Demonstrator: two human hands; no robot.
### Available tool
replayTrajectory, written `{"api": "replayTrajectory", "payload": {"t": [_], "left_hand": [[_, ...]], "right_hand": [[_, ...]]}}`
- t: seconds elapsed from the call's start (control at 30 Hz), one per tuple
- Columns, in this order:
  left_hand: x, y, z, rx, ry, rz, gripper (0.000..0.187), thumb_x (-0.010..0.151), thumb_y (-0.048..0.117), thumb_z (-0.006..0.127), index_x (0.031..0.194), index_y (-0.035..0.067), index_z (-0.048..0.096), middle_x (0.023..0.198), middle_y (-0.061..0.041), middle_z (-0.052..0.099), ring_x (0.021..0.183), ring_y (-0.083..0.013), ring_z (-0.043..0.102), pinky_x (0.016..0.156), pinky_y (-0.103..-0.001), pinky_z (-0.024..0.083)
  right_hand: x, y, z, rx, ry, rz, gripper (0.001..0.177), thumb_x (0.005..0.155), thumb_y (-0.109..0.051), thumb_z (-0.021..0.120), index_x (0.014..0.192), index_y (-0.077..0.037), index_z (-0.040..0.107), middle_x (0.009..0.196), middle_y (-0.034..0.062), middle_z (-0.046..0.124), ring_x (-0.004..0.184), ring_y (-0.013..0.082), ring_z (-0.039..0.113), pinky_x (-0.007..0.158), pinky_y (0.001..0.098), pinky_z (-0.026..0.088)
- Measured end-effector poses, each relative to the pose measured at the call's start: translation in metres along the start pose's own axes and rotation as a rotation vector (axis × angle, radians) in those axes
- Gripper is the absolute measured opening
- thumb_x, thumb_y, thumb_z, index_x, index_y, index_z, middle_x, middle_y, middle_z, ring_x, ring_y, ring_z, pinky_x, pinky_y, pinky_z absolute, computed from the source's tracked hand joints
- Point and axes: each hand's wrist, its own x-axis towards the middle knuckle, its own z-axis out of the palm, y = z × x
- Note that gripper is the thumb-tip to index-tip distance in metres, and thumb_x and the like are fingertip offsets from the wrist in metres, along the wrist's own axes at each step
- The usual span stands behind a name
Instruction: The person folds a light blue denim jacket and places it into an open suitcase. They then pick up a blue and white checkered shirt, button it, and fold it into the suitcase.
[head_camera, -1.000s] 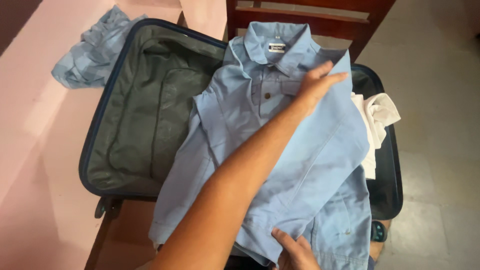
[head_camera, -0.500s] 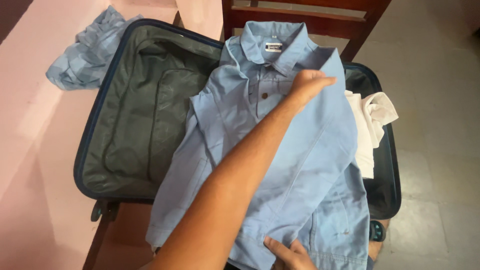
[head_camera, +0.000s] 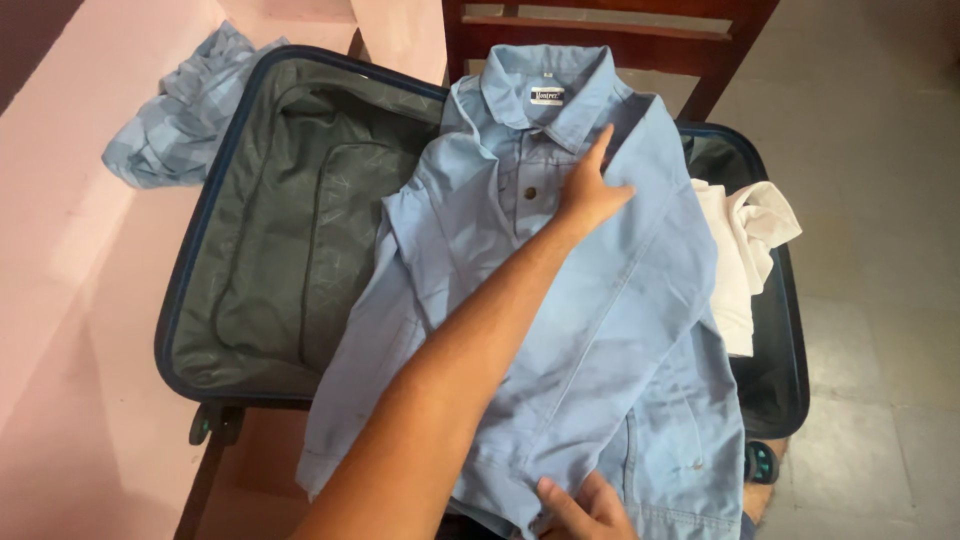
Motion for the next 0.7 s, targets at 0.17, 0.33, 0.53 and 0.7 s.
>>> {"api": "replayTrajectory", "payload": {"t": [0.17, 0.33, 0.53, 0.7], "left_hand": [[-0.004, 0.001, -0.010, 0.005, 0.110, 0.068, 0.058, 0.079, -0.003, 0.073, 0.135, 0.007, 0.064, 0.105, -0.011, 0.077, 0.092, -0.0218, 0.076, 0.083, -0.032, 0.059], [-0.003, -0.011, -0.009, 0.032, 0.184, 0.108, 0.031, 0.083, 0.000, 0.073, 0.113, 0.006, 0.071, 0.103, -0.011, 0.079, 0.095, -0.0202, 0.078, 0.085, -0.032, 0.061], [-0.026, -0.008, -0.018, 0.207, 0.062, -0.085, 0.049, 0.071, 0.020, 0.083, 0.111, -0.002, 0.066, 0.098, -0.020, 0.073, 0.091, -0.0344, 0.071, 0.078, -0.040, 0.055], [-0.022, -0.002, -0.022, 0.248, 0.146, -0.095, 0.031, 0.085, 0.025, 0.074, 0.103, -0.001, 0.073, 0.093, -0.021, 0.075, 0.090, -0.0369, 0.074, 0.078, -0.041, 0.056]], "right_hand": [[0.014, 0.018, -0.020, 0.011, -0.167, 0.141, 0.046, 0.093, -0.018, 0.075, 0.111, 0.022, 0.065, 0.072, 0.0174, 0.075, 0.061, 0.0225, 0.070, 0.054, 0.0338, 0.052], [0.009, 0.019, -0.010, -0.126, -0.148, 0.119, 0.052, 0.087, -0.018, 0.078, 0.129, 0.006, 0.061, 0.086, 0.0148, 0.079, 0.075, 0.0203, 0.075, 0.066, 0.0341, 0.058], [0.001, 0.006, 0.003, -0.189, -0.038, 0.168, 0.065, 0.086, -0.013, 0.077, 0.140, 0.008, 0.047, 0.119, 0.0166, 0.079, 0.113, 0.0219, 0.074, 0.098, 0.0362, 0.055], [0.013, 0.022, -0.013, -0.127, -0.154, 0.097, 0.072, 0.085, -0.011, 0.076, 0.148, 0.006, 0.045, 0.131, 0.0133, 0.074, 0.127, 0.0203, 0.066, 0.110, 0.0345, 0.044]]}}
